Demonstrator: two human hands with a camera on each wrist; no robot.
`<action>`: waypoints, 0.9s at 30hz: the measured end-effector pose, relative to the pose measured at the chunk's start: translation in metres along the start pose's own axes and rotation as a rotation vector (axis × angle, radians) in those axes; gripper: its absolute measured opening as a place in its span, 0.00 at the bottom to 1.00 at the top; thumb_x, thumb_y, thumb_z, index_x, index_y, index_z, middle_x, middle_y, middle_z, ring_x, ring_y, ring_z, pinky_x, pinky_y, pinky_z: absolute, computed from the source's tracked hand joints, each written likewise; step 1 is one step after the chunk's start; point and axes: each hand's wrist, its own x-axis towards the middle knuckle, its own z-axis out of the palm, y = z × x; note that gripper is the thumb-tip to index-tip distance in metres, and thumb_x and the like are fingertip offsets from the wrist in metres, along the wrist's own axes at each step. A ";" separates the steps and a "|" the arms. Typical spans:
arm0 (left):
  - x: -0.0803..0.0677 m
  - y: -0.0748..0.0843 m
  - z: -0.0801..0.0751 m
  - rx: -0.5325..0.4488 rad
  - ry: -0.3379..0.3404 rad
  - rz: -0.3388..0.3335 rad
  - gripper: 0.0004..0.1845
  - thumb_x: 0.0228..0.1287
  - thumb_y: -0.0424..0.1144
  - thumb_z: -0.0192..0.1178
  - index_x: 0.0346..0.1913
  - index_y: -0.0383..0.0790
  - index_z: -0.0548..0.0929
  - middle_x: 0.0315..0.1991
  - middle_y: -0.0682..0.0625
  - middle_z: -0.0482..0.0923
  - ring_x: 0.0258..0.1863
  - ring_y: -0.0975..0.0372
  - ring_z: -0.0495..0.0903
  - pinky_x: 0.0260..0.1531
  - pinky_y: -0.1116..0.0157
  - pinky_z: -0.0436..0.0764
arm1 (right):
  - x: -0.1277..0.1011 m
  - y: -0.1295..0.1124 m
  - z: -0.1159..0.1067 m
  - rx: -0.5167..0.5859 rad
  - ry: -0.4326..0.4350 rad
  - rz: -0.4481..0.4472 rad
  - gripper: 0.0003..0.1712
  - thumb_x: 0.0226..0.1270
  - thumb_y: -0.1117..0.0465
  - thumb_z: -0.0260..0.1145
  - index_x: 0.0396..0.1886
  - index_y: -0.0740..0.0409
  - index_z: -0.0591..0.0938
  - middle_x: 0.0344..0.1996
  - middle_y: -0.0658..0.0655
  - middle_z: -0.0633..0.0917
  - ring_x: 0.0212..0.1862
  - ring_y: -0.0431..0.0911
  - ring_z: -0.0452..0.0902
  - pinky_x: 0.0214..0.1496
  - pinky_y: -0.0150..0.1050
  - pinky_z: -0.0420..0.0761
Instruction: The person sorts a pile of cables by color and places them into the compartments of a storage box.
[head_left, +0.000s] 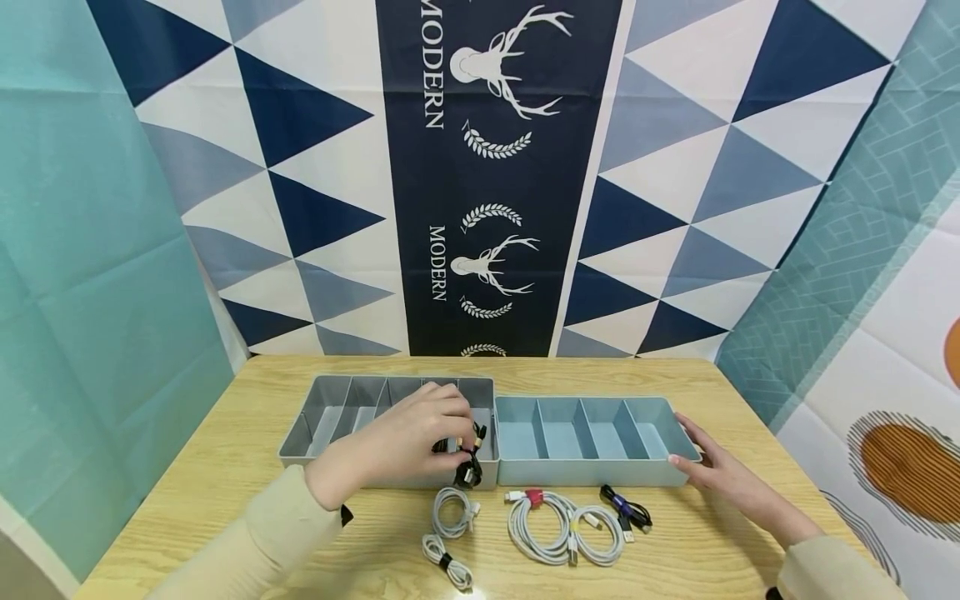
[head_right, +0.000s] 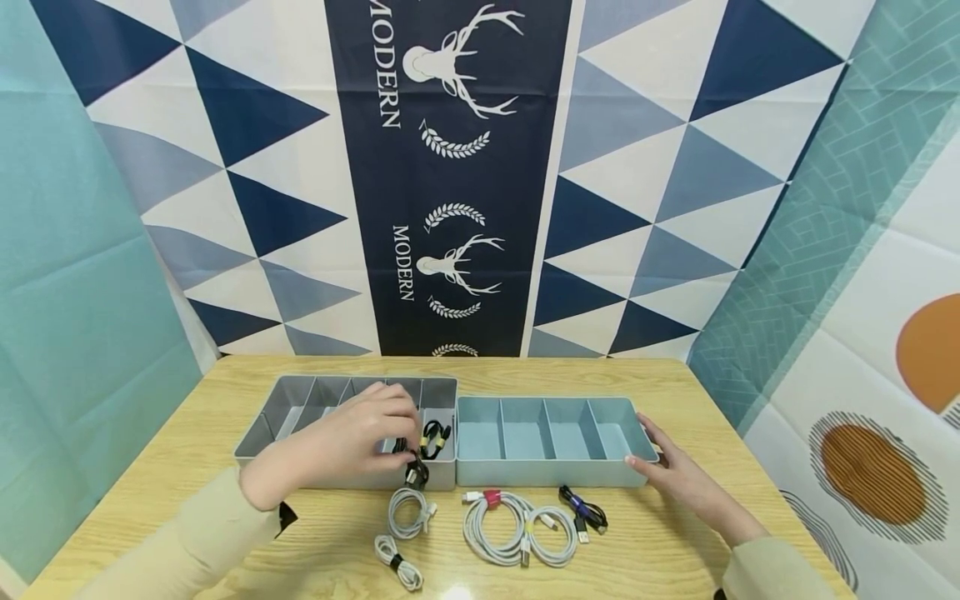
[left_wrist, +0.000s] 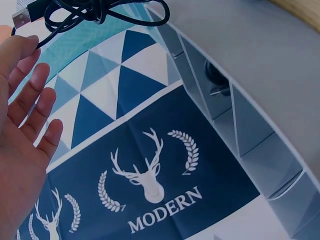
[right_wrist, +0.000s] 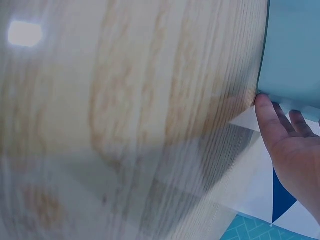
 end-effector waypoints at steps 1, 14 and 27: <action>0.000 -0.001 -0.001 0.006 0.001 -0.003 0.05 0.57 0.44 0.66 0.30 0.54 0.80 0.34 0.62 0.75 0.40 0.66 0.70 0.40 0.67 0.68 | 0.000 0.000 0.000 0.003 -0.002 -0.002 0.45 0.74 0.54 0.52 0.76 0.50 0.34 0.70 0.78 0.36 0.66 0.76 0.49 0.49 0.50 0.77; 0.004 -0.008 -0.022 0.008 0.049 -0.008 0.06 0.54 0.41 0.69 0.30 0.51 0.80 0.34 0.59 0.76 0.40 0.64 0.71 0.46 0.64 0.72 | -0.002 0.000 0.001 0.002 0.005 0.003 0.45 0.73 0.54 0.53 0.76 0.49 0.34 0.70 0.78 0.36 0.66 0.76 0.48 0.50 0.50 0.77; 0.000 -0.021 -0.040 0.003 0.105 -0.037 0.08 0.52 0.38 0.70 0.30 0.50 0.80 0.35 0.57 0.76 0.41 0.62 0.70 0.37 0.64 0.67 | -0.002 -0.004 0.002 -0.001 0.017 -0.009 0.46 0.73 0.54 0.54 0.76 0.51 0.35 0.69 0.79 0.37 0.65 0.76 0.50 0.50 0.51 0.77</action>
